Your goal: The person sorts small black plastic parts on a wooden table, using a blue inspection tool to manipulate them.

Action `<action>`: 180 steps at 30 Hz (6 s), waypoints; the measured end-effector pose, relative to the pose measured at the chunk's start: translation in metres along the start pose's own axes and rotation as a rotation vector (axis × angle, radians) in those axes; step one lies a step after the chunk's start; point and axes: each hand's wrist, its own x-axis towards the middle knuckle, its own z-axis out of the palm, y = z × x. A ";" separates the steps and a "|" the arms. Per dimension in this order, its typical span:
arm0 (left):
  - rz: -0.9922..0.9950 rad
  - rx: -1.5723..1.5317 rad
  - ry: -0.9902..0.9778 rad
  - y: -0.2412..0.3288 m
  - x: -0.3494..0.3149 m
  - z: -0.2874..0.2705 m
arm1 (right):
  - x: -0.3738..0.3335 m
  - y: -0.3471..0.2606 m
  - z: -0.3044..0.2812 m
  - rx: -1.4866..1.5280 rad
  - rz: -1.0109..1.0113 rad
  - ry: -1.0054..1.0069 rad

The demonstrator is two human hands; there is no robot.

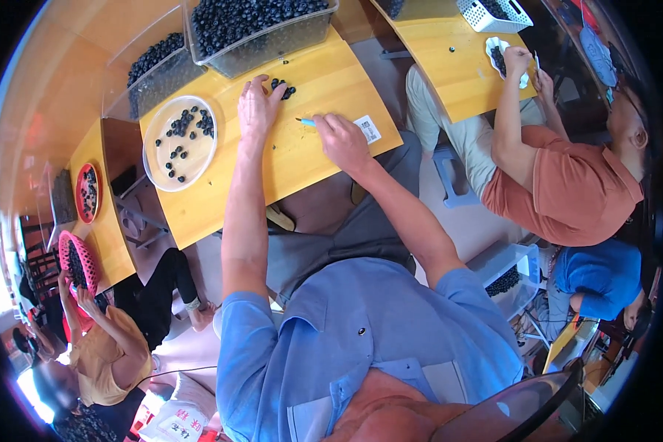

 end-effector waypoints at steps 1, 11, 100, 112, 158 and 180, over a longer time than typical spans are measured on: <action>-0.054 0.047 -0.009 -0.003 0.003 0.005 | 0.001 -0.001 -0.001 0.009 -0.001 0.004; -0.208 -0.268 0.148 0.002 -0.036 -0.020 | -0.003 0.004 0.003 0.031 0.011 0.013; -0.063 -0.178 -0.117 0.002 -0.090 -0.018 | -0.002 0.003 0.003 0.030 -0.026 0.000; -0.134 -0.266 -0.165 0.018 -0.098 -0.023 | -0.004 0.002 0.002 0.054 -0.037 0.005; -0.026 0.197 0.362 -0.036 -0.079 -0.116 | -0.001 0.003 0.000 -0.025 -0.023 -0.012; 0.155 0.045 -0.116 -0.024 -0.029 -0.030 | 0.002 -0.001 0.001 -0.005 -0.018 -0.010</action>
